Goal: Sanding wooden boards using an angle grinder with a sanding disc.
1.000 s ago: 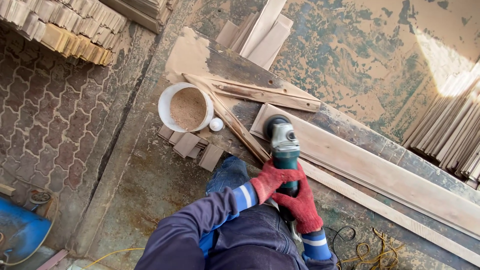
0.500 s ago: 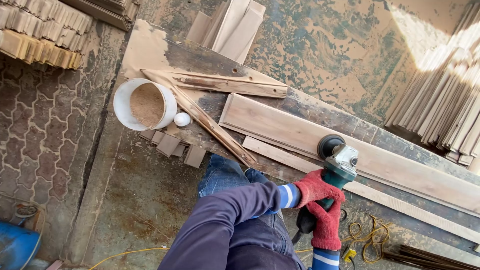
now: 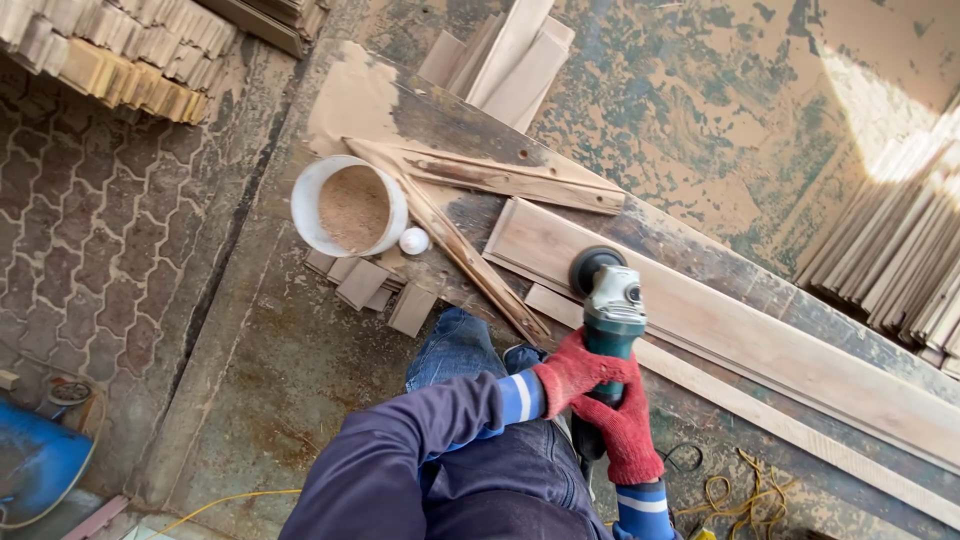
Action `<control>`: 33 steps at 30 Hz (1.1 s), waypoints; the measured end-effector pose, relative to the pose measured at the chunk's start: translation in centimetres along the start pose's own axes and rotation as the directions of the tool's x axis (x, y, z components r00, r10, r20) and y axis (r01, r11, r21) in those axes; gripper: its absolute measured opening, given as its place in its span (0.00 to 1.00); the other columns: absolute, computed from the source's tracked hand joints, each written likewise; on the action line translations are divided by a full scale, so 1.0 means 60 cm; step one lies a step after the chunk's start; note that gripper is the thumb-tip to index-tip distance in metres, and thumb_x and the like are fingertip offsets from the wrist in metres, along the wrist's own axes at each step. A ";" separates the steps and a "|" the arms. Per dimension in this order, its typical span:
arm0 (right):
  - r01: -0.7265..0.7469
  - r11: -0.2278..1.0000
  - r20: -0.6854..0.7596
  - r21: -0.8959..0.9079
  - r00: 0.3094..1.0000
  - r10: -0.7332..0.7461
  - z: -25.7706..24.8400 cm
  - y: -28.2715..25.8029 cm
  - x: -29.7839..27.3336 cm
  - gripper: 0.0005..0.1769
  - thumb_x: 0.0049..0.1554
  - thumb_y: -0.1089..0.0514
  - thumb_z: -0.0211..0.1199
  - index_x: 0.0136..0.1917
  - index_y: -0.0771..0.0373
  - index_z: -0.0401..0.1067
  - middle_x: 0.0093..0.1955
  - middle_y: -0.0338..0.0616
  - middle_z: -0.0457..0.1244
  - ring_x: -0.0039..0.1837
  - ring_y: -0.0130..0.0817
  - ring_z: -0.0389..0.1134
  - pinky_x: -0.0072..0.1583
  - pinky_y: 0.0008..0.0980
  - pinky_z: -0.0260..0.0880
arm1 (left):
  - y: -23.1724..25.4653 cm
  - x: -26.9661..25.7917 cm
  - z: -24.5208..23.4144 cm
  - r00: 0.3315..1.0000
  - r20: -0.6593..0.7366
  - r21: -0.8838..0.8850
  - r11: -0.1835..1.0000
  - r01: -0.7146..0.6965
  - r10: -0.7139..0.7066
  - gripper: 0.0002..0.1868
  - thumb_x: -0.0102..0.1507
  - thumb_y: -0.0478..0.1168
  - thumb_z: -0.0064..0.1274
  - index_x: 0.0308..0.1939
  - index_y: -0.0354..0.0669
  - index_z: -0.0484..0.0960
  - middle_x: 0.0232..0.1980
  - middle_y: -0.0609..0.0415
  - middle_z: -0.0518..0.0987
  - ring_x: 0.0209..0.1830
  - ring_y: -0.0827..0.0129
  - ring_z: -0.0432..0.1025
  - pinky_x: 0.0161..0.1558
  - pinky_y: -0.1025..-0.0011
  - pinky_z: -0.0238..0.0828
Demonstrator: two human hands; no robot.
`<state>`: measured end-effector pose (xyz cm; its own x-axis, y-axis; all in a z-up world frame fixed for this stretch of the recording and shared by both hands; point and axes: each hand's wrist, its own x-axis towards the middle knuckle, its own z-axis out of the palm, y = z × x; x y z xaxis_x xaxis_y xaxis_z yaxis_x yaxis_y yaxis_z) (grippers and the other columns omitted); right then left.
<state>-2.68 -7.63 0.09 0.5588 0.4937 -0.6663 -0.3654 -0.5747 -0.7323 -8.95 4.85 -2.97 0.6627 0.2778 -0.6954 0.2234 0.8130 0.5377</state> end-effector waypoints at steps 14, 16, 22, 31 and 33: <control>-0.036 0.972 0.159 -0.231 0.985 0.074 0.117 -0.135 0.016 0.71 0.27 0.52 0.87 0.81 0.45 0.59 0.67 0.56 0.67 0.68 0.53 0.68 0.69 0.56 0.65 | 0.041 -0.009 -0.090 0.956 -0.290 -0.143 0.990 0.000 -0.042 0.25 0.44 0.40 0.74 0.42 0.35 0.83 0.31 0.43 0.81 0.26 0.59 0.77 0.28 0.65 0.78; -0.079 0.969 0.119 -0.235 0.987 0.109 0.077 -0.107 0.012 0.70 0.26 0.51 0.87 0.80 0.43 0.60 0.65 0.55 0.67 0.67 0.52 0.69 0.68 0.54 0.66 | 0.048 -0.018 -0.050 0.974 -0.225 -0.393 0.916 -0.081 -0.011 0.19 0.45 0.32 0.78 0.32 0.31 0.82 0.21 0.38 0.77 0.17 0.52 0.74 0.18 0.59 0.75; -0.050 0.998 -0.131 -0.028 0.990 0.046 -0.075 0.064 -0.015 0.55 0.39 0.68 0.71 0.79 0.57 0.57 0.62 0.55 0.66 0.54 0.45 0.70 0.53 0.41 0.73 | -0.022 0.022 0.082 0.995 0.048 0.138 0.987 0.084 -0.091 0.31 0.44 0.41 0.68 0.52 0.39 0.81 0.43 0.51 0.84 0.37 0.67 0.77 0.44 0.70 0.80; -0.028 0.977 -0.314 0.209 0.945 0.094 -0.146 0.127 -0.028 0.40 0.48 0.71 0.59 0.74 0.65 0.61 0.63 0.57 0.64 0.60 0.49 0.66 0.59 0.42 0.67 | -0.029 0.037 0.160 0.951 0.206 0.492 0.864 0.104 -0.232 0.41 0.41 0.51 0.63 0.56 0.34 0.77 0.51 0.44 0.81 0.50 0.57 0.75 0.56 0.62 0.75; -0.036 0.991 -0.248 0.126 0.967 0.067 -0.139 0.124 -0.021 0.41 0.45 0.71 0.63 0.73 0.65 0.62 0.60 0.60 0.66 0.57 0.51 0.68 0.57 0.44 0.69 | -0.015 0.021 0.144 0.961 0.179 0.308 0.939 0.150 -0.212 0.36 0.43 0.43 0.64 0.55 0.37 0.78 0.50 0.48 0.81 0.47 0.60 0.76 0.54 0.64 0.77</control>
<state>0.08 -17.96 -3.36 0.7001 0.2770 -0.6581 -0.4762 -0.5056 -0.7194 -2.15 0.05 -0.25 0.7173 0.0029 -0.6968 0.5295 0.6477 0.5478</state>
